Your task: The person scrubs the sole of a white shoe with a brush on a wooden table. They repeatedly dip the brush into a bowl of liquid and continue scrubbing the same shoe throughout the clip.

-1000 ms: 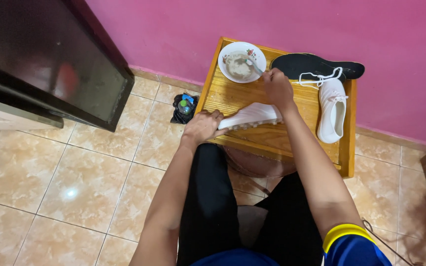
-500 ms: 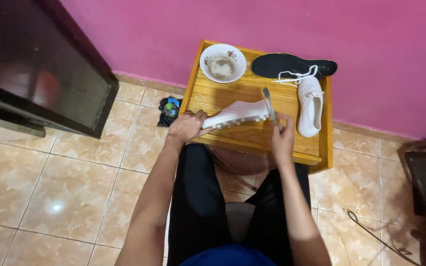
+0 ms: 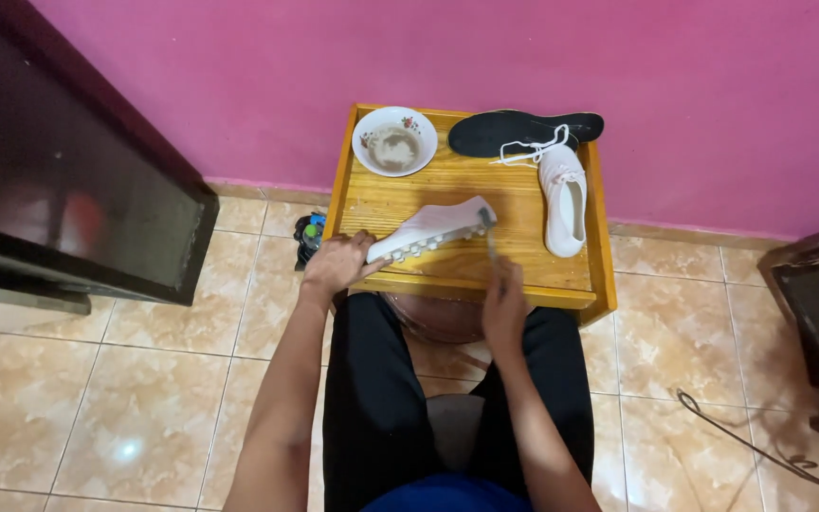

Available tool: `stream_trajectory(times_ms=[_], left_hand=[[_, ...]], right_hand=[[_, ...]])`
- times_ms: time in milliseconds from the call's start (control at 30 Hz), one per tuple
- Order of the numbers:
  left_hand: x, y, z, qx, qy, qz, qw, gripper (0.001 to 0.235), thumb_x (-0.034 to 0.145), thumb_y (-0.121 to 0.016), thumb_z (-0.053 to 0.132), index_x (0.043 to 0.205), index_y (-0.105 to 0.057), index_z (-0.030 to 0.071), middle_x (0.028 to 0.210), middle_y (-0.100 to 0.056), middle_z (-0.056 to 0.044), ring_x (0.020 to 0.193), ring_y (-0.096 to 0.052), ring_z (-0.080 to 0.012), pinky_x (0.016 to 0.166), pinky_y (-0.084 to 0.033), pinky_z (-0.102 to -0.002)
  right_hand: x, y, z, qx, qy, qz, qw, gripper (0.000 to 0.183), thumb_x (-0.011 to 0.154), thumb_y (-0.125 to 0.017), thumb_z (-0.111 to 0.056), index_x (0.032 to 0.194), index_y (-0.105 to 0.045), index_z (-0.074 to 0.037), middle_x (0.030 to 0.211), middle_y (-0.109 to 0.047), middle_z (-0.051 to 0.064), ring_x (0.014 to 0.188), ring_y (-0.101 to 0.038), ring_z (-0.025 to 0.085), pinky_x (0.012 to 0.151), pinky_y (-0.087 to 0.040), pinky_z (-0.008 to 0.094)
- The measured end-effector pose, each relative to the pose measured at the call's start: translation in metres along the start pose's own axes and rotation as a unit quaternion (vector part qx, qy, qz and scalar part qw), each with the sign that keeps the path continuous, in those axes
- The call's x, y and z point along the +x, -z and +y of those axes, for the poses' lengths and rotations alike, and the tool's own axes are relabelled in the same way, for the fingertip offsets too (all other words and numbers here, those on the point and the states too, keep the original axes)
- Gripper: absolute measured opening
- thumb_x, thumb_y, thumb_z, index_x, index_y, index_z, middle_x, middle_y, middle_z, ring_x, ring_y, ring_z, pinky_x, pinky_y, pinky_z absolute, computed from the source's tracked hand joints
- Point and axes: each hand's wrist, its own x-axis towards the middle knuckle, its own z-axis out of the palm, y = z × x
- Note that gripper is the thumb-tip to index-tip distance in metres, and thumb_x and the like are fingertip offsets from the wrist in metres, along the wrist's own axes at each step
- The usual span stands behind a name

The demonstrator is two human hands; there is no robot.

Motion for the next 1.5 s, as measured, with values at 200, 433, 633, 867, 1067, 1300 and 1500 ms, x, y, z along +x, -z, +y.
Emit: stream_trajectory(times_ms=[200, 433, 633, 867, 1067, 1300, 1500], left_hand=[[0.001, -0.005, -0.001, 0.005, -0.005, 0.004, 1.0, 0.057, 0.099, -0.048, 0.064, 0.116, -0.065, 0.012, 0.106, -0.068, -0.003, 0.081, -0.075, -0.0289, 0.078, -0.061, -0.042], [0.004, -0.007, -0.003, -0.004, 0.004, -0.005, 1.0, 0.055, 0.098, -0.048, 0.063, 0.117, -0.064, 0.013, 0.105, -0.068, -0.004, 0.079, -0.075, -0.0309, 0.076, -0.061, -0.045], [0.005, -0.001, -0.001, 0.002, -0.004, 0.005, 1.0, 0.055, 0.097, -0.05, 0.062, 0.112, -0.065, 0.012, 0.103, -0.069, -0.004, 0.081, -0.075, -0.0304, 0.077, -0.06, -0.043], [-0.003, -0.006, 0.001, 0.001, -0.001, 0.002, 1.0, 0.055, 0.098, -0.049, 0.063, 0.115, -0.065, 0.013, 0.105, -0.069, -0.003, 0.081, -0.075, -0.0304, 0.077, -0.061, -0.043], [-0.003, -0.011, -0.002, -0.011, 0.002, -0.007, 1.0, 0.058, 0.099, -0.049, 0.062, 0.119, -0.065, 0.011, 0.11, -0.07, -0.006, 0.083, -0.075, -0.0336, 0.078, -0.061, -0.046], [0.004, -0.01, -0.005, -0.01, 0.005, -0.011, 1.0, 0.059, 0.098, -0.048, 0.064, 0.12, -0.065, 0.011, 0.111, -0.069, -0.006, 0.082, -0.074, -0.0347, 0.078, -0.06, -0.047], [0.003, -0.008, -0.004, 0.008, -0.007, -0.001, 1.0, 0.057, 0.098, -0.05, 0.063, 0.117, -0.066, 0.011, 0.111, -0.07, -0.006, 0.082, -0.075, -0.0328, 0.078, -0.061, -0.045]], right_hand=[[-0.003, 0.003, -0.005, -0.009, 0.028, 0.028, 0.999, 0.025, 0.111, -0.047, -0.015, 0.132, -0.057, -0.004, 0.116, -0.071, 0.027, 0.109, -0.066, 0.047, 0.092, -0.054, 0.058], [-0.019, 0.001, -0.039, -0.062, 0.051, -0.019, 0.997, 0.02, 0.11, -0.053, -0.023, 0.103, -0.061, -0.006, 0.093, -0.074, 0.026, 0.094, -0.071, 0.044, 0.08, -0.058, 0.052], [-0.015, -0.021, 0.009, -0.009, 0.048, -0.028, 0.998, 0.012, 0.111, -0.05, -0.017, 0.115, -0.057, -0.008, 0.106, -0.075, 0.018, 0.097, -0.072, 0.035, 0.092, -0.058, 0.048], [-0.019, -0.018, 0.021, -0.014, 0.021, 0.01, 1.0, 0.033, 0.107, -0.052, -0.005, 0.14, -0.051, -0.005, 0.129, -0.067, 0.022, 0.122, -0.062, 0.038, 0.108, -0.047, 0.054], [-0.019, -0.015, 0.025, 0.029, 0.016, -0.012, 0.999, 0.036, 0.111, -0.044, -0.006, 0.147, -0.045, -0.004, 0.123, -0.066, 0.021, 0.114, -0.063, 0.037, 0.1, -0.05, 0.053], [0.006, -0.019, 0.047, 0.067, 0.089, 0.047, 0.993, 0.031, 0.109, -0.047, -0.003, 0.139, -0.051, 0.002, 0.134, -0.06, 0.024, 0.131, -0.055, 0.038, 0.112, -0.042, 0.054], [0.02, -0.013, 0.069, 0.121, -0.074, -0.021, 0.99, 0.04, 0.116, -0.038, -0.03, 0.153, -0.04, -0.014, 0.148, -0.056, 0.009, 0.103, -0.066, 0.019, 0.07, -0.06, 0.032]])
